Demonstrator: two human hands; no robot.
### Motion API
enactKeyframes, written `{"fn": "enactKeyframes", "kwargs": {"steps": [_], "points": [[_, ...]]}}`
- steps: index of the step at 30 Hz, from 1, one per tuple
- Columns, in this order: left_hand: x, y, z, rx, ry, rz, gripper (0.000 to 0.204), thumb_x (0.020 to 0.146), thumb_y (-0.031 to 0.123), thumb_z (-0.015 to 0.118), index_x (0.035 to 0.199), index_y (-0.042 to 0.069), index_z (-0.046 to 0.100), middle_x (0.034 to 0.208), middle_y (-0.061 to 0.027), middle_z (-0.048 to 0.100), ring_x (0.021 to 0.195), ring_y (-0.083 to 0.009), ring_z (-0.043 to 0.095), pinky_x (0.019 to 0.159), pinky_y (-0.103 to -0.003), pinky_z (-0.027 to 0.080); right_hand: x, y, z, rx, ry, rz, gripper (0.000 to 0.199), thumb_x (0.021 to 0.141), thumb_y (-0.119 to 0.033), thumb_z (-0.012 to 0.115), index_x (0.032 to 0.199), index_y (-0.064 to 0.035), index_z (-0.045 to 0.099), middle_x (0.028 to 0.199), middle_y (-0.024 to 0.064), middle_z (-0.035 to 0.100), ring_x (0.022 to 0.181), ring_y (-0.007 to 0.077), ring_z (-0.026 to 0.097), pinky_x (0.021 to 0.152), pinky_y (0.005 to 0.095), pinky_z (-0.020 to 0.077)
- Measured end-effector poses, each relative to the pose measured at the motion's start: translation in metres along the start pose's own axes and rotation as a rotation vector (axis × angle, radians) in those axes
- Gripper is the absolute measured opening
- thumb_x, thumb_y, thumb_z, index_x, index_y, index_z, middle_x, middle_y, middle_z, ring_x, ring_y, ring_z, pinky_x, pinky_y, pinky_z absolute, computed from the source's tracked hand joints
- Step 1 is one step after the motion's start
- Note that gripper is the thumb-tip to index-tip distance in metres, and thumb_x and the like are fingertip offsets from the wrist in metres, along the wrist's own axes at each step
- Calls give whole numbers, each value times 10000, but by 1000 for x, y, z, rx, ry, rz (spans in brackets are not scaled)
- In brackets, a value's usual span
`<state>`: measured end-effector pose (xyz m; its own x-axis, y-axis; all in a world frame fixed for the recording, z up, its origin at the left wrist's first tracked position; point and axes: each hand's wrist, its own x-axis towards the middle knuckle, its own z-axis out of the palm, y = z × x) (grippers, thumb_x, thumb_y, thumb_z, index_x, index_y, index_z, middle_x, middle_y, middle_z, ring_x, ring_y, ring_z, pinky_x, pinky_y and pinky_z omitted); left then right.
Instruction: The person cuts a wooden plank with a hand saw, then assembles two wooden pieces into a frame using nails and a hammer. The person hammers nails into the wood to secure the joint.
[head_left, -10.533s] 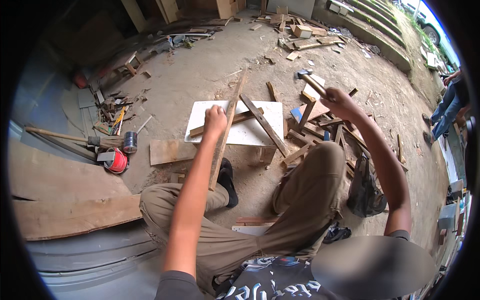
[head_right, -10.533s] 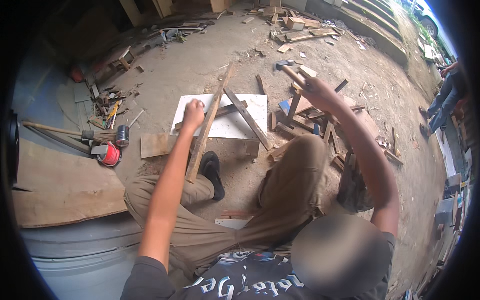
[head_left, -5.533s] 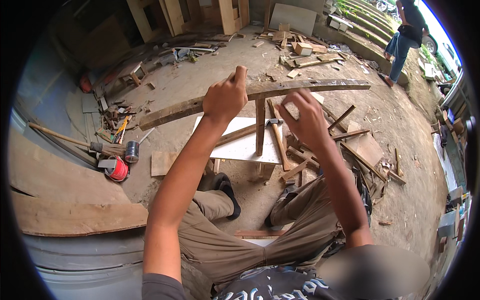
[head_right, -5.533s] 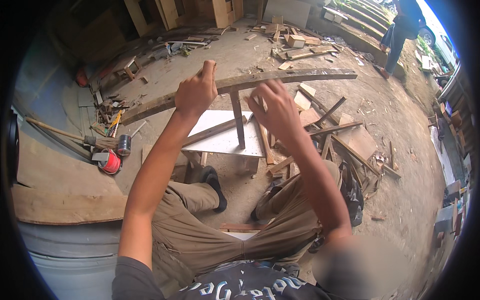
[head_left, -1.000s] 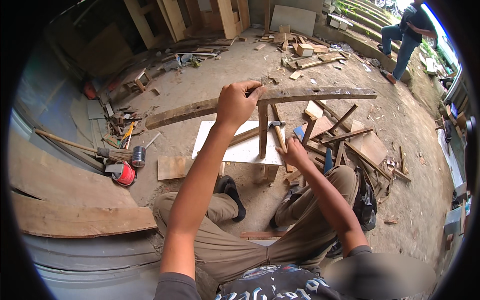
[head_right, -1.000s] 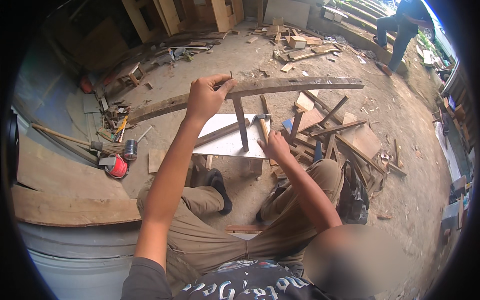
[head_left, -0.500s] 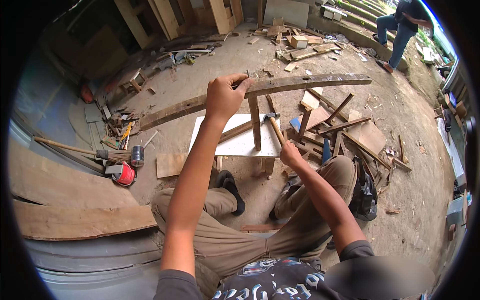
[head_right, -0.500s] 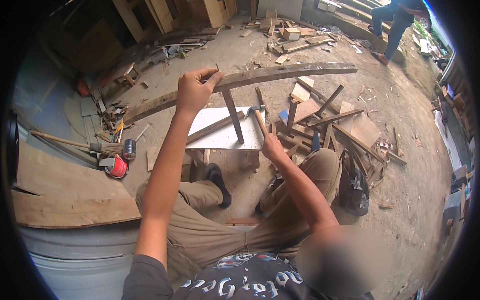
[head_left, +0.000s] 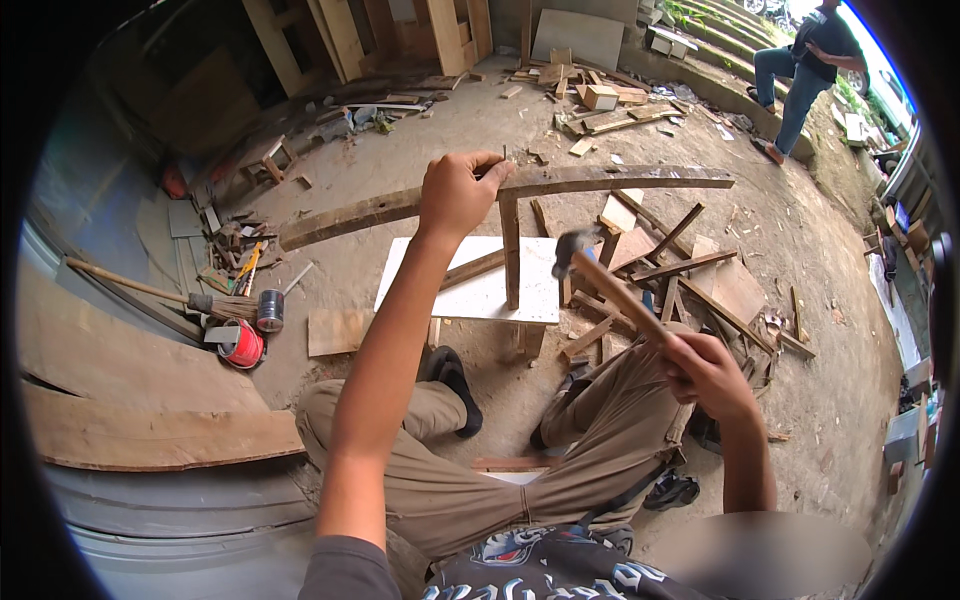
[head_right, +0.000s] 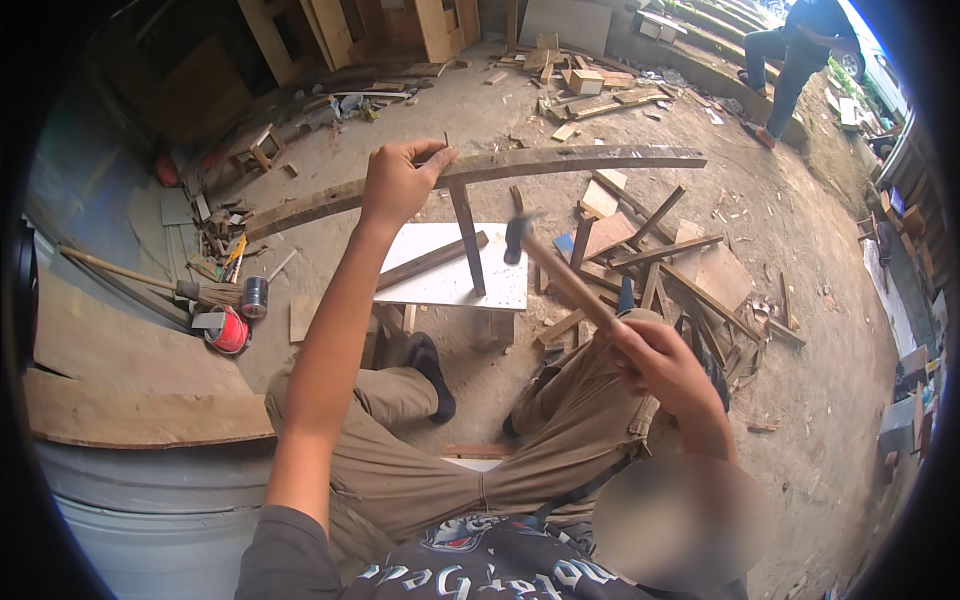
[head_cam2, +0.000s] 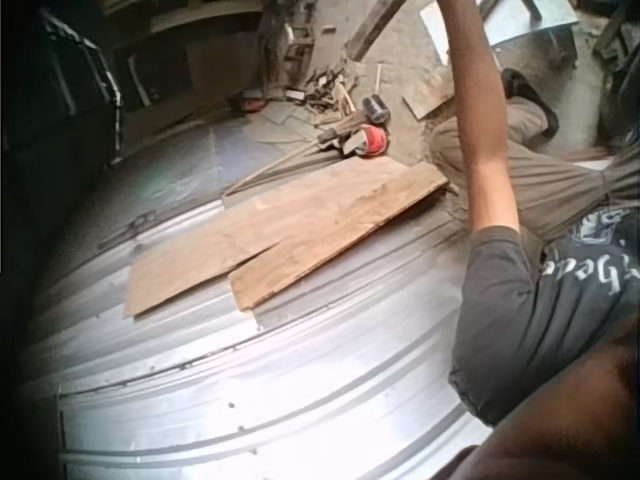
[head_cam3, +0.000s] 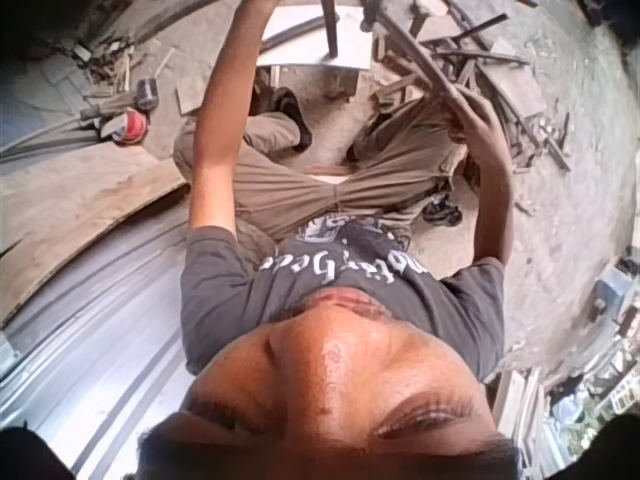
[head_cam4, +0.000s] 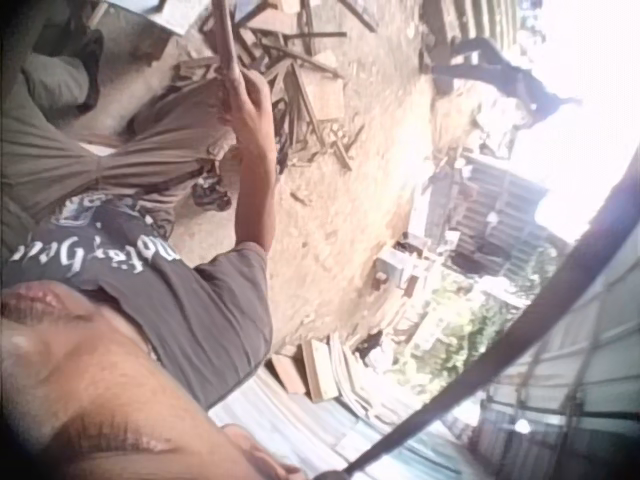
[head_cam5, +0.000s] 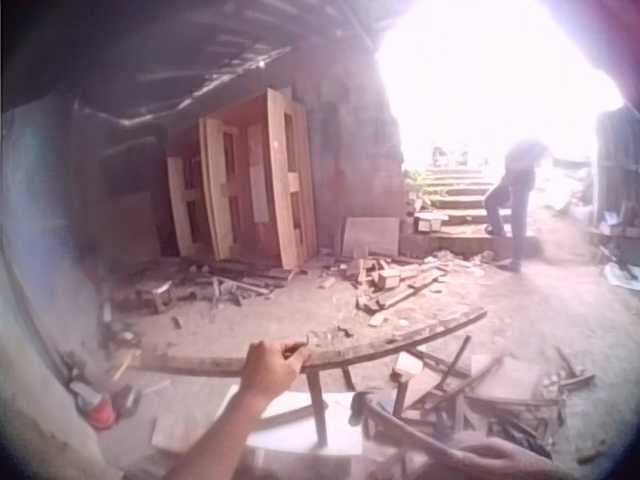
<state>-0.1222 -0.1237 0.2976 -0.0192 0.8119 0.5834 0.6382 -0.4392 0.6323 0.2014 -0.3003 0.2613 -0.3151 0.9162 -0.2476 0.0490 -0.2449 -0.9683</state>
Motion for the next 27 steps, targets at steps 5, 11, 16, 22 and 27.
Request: {"fn": "enactKeyframes", "kwargs": {"steps": [5,11,16,22,27], "points": [[-1,5,-1,23,-26,-18,206,856,230,744,929,40,770,752,-124,730,634,-201,685,621,-324,510,-4,-29,24,-145,125,-420,339,1056,-276,467,1228,2,558,774,-37,464,590,34,434,483,184,314],[0,8,-2,10,-75,-103,242,863,241,751,978,28,766,828,-125,753,719,-174,713,679,-304,532,44,-66,37,-409,177,-439,307,1052,-324,489,1046,-30,577,705,-56,476,507,3,426,426,188,346],[-3,6,2,3,-22,-35,205,869,247,730,926,54,768,751,-116,725,634,-220,681,622,-333,505,60,-83,46,-469,214,-471,322,1051,-340,491,1003,-32,571,701,-54,483,509,11,443,427,197,370],[-7,4,2,-21,-9,-29,201,864,247,732,934,62,771,754,-113,727,647,-237,691,628,-332,514,51,-111,44,-539,256,-425,370,1043,-361,504,963,-10,589,674,-28,499,527,45,436,459,250,371],[-6,8,0,28,-44,-39,221,859,247,741,952,48,771,787,-128,736,678,-230,705,650,-324,526,50,-127,49,-595,239,-464,387,1043,-354,501,943,7,602,660,-6,516,551,65,454,491,280,382]]}}
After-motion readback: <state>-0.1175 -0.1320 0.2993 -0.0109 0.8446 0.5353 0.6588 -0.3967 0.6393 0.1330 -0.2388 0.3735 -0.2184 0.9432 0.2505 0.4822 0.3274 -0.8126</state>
